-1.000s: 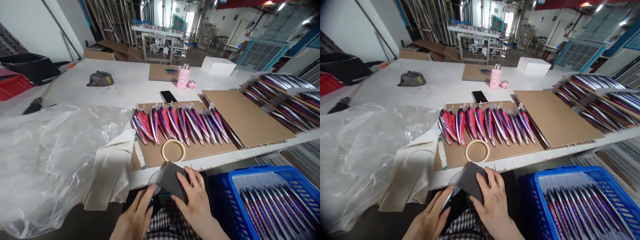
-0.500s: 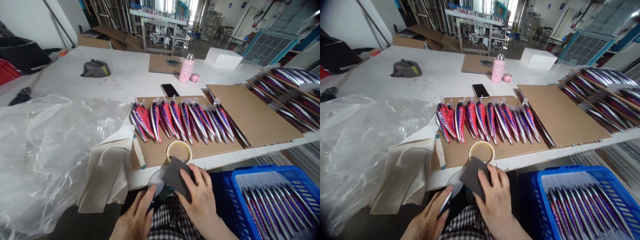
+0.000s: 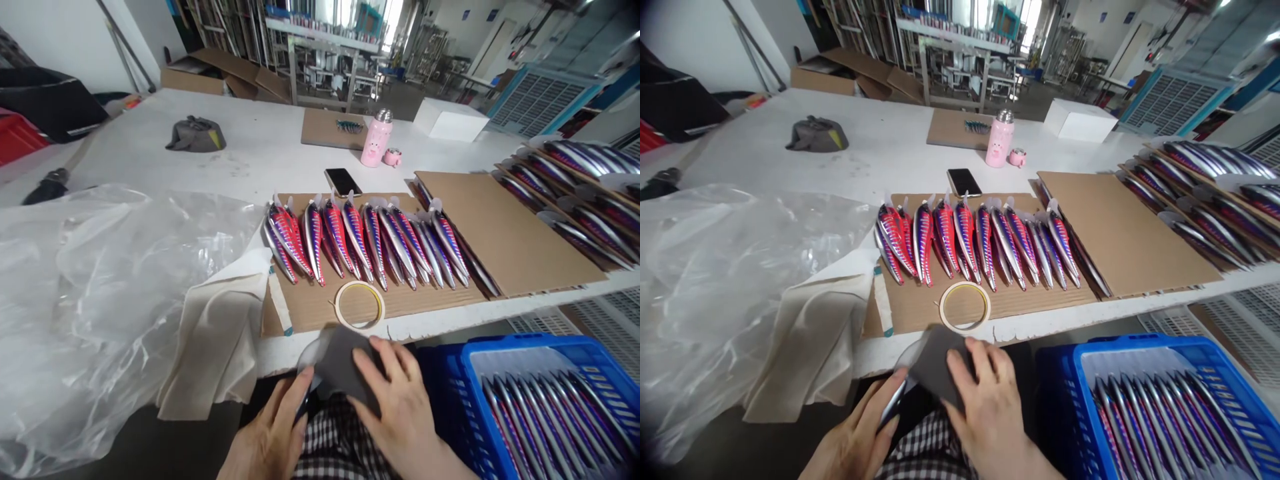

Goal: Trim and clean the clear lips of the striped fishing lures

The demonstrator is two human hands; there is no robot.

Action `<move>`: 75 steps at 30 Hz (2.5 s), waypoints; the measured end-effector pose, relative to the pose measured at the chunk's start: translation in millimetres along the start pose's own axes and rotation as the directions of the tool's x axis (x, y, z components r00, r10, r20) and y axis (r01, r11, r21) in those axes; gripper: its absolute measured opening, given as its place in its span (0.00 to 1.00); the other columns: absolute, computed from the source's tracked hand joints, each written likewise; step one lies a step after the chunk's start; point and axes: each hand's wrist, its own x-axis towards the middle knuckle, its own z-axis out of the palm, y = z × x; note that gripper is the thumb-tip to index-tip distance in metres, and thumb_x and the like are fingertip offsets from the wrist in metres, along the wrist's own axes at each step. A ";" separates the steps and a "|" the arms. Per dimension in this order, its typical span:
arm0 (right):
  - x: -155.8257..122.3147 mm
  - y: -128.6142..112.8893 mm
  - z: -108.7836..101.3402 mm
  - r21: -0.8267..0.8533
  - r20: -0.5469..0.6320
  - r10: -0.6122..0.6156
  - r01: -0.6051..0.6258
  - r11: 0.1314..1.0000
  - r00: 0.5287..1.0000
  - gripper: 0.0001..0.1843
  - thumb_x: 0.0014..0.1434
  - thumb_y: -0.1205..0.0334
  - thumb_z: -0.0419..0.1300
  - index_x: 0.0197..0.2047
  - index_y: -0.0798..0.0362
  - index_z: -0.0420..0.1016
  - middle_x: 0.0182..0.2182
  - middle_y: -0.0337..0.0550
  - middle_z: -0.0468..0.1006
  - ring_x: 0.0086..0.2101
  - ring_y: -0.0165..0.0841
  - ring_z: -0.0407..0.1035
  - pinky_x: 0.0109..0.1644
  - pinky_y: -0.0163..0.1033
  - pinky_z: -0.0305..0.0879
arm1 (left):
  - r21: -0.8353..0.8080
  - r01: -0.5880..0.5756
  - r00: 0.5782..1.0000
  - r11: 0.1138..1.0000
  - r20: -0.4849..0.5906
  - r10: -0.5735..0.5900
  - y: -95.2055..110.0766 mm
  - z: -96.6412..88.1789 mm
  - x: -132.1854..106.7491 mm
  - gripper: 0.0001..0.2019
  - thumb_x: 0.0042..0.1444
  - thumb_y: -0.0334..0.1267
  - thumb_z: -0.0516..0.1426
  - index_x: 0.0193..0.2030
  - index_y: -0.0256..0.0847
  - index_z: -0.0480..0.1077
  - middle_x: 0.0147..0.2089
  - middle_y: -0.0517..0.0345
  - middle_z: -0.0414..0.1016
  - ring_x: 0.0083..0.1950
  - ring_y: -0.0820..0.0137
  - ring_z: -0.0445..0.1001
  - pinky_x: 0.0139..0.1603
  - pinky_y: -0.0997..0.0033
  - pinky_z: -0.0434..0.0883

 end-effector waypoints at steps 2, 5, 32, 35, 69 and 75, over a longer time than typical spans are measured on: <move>1.2 -0.2 -1.3 -0.011 -0.009 0.048 -0.048 0.999 0.999 0.22 0.53 0.64 0.63 0.52 0.49 0.71 0.52 0.50 0.69 0.47 0.48 0.60 0.51 0.50 0.62 | 0.023 -0.006 1.000 1.000 -0.002 0.006 -0.8 1.4 -1.0 0.33 0.59 0.29 0.49 0.70 0.47 0.43 0.57 0.46 0.74 0.48 0.63 0.80 0.38 0.74 0.79; 2.4 -1.7 -2.3 0.002 -0.007 -0.040 0.040 0.999 0.999 0.20 0.55 0.60 0.63 0.52 0.48 0.71 0.51 0.48 0.70 0.47 0.47 0.61 0.50 0.48 0.63 | 0.043 0.004 1.000 0.999 0.007 -0.004 -1.2 2.2 -1.4 0.33 0.60 0.29 0.49 0.70 0.49 0.43 0.57 0.47 0.74 0.48 0.63 0.80 0.38 0.74 0.79; 9.0 -0.6 -4.7 -0.060 -0.017 -0.080 0.078 0.995 0.997 0.22 0.52 0.60 0.66 0.51 0.49 0.72 0.49 0.48 0.73 0.45 0.45 0.62 0.49 0.47 0.62 | 0.065 -0.026 1.000 0.998 -0.014 0.027 1.1 0.8 1.1 0.31 0.60 0.28 0.46 0.70 0.43 0.42 0.56 0.43 0.74 0.48 0.64 0.80 0.40 0.75 0.79; 8.6 -1.3 -4.2 -0.083 -0.024 0.018 -0.020 0.996 1.000 0.24 0.50 0.61 0.67 0.51 0.50 0.72 0.50 0.50 0.73 0.46 0.47 0.62 0.51 0.49 0.61 | 0.088 -0.010 1.000 0.996 -0.008 0.011 0.2 2.0 -0.1 0.31 0.61 0.29 0.47 0.69 0.43 0.43 0.56 0.43 0.74 0.47 0.63 0.81 0.38 0.73 0.80; -43.8 57.2 -13.6 0.152 -0.167 0.170 -0.145 0.978 0.971 0.26 0.55 0.59 0.62 0.56 0.51 0.62 0.58 0.55 0.59 0.54 0.53 0.56 0.51 0.59 0.68 | 0.209 -0.379 0.916 0.901 0.221 0.334 14.5 -78.6 97.4 0.17 0.55 0.31 0.60 0.51 0.50 0.70 0.48 0.59 0.79 0.51 0.60 0.76 0.55 0.54 0.70; -43.2 58.8 3.5 0.139 -0.180 0.245 -0.222 0.965 0.953 0.25 0.55 0.61 0.62 0.56 0.52 0.65 0.59 0.55 0.60 0.56 0.53 0.57 0.51 0.60 0.69 | 0.261 -0.429 0.901 0.865 0.192 0.389 12.4 -65.8 144.8 0.11 0.57 0.34 0.61 0.45 0.54 0.74 0.42 0.60 0.79 0.48 0.61 0.75 0.63 0.35 0.46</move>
